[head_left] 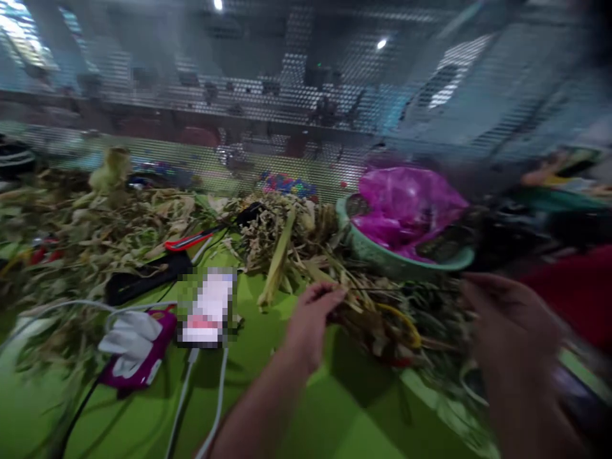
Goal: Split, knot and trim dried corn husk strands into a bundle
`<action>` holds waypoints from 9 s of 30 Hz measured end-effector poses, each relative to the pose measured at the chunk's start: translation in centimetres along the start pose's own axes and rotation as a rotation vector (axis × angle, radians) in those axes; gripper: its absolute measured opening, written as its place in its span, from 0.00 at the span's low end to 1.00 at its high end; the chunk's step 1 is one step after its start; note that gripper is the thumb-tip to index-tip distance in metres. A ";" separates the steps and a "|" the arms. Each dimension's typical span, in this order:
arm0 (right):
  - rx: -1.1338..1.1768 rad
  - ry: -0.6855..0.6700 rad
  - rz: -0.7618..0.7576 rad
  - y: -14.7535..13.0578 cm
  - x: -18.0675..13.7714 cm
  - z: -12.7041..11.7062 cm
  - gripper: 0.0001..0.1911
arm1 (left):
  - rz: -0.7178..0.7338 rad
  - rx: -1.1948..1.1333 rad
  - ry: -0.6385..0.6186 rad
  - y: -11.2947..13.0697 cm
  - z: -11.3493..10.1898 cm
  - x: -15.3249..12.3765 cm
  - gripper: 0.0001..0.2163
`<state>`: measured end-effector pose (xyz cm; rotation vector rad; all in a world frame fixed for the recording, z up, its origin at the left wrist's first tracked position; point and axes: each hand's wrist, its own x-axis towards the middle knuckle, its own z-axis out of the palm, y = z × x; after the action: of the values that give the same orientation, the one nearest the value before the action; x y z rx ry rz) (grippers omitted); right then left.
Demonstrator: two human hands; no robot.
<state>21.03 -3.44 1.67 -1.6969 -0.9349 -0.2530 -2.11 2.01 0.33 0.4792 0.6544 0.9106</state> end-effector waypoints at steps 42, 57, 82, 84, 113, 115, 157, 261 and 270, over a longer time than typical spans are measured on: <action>0.061 -0.604 -0.208 -6.8 -5.3 1.0 0.05 | -0.010 0.294 -0.293 1.3 -0.6 -0.7 0.11; 0.502 -0.879 0.258 -6.3 -6.0 2.0 0.12 | 0.095 0.474 -0.265 0.4 -0.5 -0.2 0.11; 0.190 -0.805 0.032 -5.3 -5.5 2.7 0.17 | 0.326 0.674 -0.238 -0.2 -1.7 1.5 0.04; 0.117 -0.848 -0.037 -5.2 -5.3 2.5 0.14 | 0.350 0.696 -0.204 0.1 -1.8 1.5 0.05; 0.144 -0.743 -0.299 -6.1 -6.1 1.7 0.04 | 0.239 0.554 -0.237 0.3 -1.2 1.1 0.10; 0.107 -0.748 -0.402 -6.5 -6.3 1.5 0.05 | 0.346 0.725 -0.173 0.1 -1.5 1.5 0.07; 0.010 -0.779 -0.608 -6.2 -6.0 1.3 0.09 | 0.575 1.449 -0.298 0.4 -1.1 -0.2 0.04; 0.523 -0.930 0.305 -5.0 -6.9 3.4 0.05 | 0.442 0.699 -0.316 1.5 -1.1 0.6 0.11; 0.433 -0.961 0.196 -5.5 -7.1 3.2 0.04 | 0.422 0.827 -0.322 1.4 -1.7 0.9 0.10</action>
<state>11.64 -3.46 0.25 -1.4529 -1.3601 0.9151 -3.70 3.69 -0.31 1.5156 0.6241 0.8976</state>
